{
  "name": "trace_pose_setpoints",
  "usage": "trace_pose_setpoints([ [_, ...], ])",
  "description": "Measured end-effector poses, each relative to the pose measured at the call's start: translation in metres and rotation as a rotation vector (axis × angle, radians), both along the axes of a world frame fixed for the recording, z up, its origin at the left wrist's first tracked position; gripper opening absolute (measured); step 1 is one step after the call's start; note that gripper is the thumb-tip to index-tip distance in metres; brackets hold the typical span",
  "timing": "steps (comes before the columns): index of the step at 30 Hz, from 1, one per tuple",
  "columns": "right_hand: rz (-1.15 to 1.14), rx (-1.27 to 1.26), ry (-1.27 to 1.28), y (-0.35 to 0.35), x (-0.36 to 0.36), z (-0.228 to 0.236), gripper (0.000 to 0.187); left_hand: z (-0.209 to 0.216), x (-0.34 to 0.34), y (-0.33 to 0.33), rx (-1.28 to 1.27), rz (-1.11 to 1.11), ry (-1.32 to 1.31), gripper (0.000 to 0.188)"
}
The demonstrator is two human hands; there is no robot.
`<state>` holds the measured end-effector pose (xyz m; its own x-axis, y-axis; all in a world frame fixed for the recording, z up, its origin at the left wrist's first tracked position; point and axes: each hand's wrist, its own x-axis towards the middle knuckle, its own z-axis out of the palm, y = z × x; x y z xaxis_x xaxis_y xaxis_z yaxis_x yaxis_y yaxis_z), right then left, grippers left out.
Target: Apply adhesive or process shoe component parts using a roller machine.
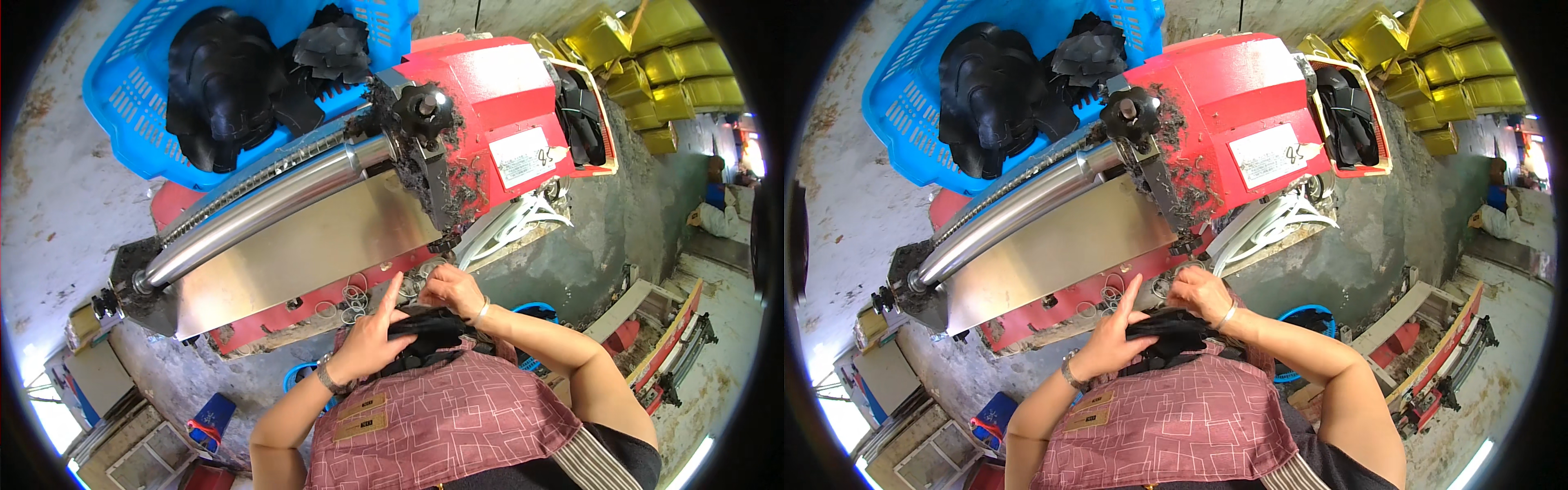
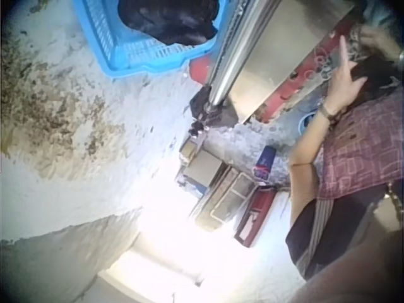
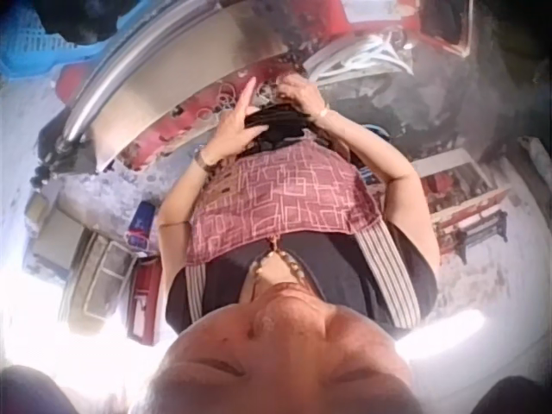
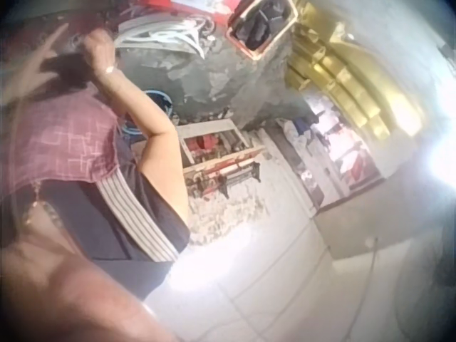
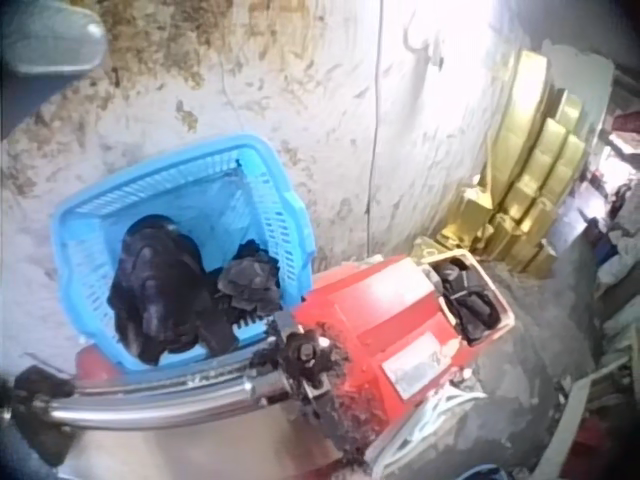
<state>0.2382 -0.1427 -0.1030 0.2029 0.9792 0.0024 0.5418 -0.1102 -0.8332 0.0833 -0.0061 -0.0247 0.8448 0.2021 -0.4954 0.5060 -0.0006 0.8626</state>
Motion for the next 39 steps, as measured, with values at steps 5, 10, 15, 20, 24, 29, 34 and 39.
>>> trace_pose_setpoints([
  [5, -0.177, -0.235, 1.356, -0.009, -0.003, 0.028, 0.009, -0.01, -0.003, 0.02, -0.332, -0.089, 0.043, 0.041],
  [10, 0.026, -0.258, 2.109, 0.004, 0.002, 0.076, 0.031, 0.013, -0.024, 0.006, -0.218, 0.466, 0.021, 0.029],
  [15, 0.69, -0.153, 0.962, 0.055, 0.008, 0.149, 0.076, 0.037, -0.013, -0.002, 0.902, 0.152, -0.188, 0.043],
  [20, 0.143, 0.146, 0.258, 0.045, 0.002, 0.112, 0.045, 0.054, -0.027, 0.07, 0.358, 0.646, 0.028, 0.044],
  [24, -0.158, -0.299, 0.302, -0.007, 0.017, 0.051, 0.026, 0.079, -0.039, 0.199, 0.047, 0.98, -0.251, 0.042],
  [29, -0.268, -0.16, -0.588, -0.022, 0.064, -0.009, 0.04, 0.081, 0.001, 0.186, 1.098, 0.882, -0.357, 0.05],
  [34, -0.029, -0.162, -0.846, -0.046, 0.091, -0.045, 0.039, 0.04, 0.043, 0.014, 0.255, -0.098, -0.359, 0.023],
  [39, -0.046, -0.014, -0.762, -0.078, 0.099, -0.047, 0.035, -0.106, 0.107, -0.057, 0.39, -0.044, -0.129, 0.028],
])
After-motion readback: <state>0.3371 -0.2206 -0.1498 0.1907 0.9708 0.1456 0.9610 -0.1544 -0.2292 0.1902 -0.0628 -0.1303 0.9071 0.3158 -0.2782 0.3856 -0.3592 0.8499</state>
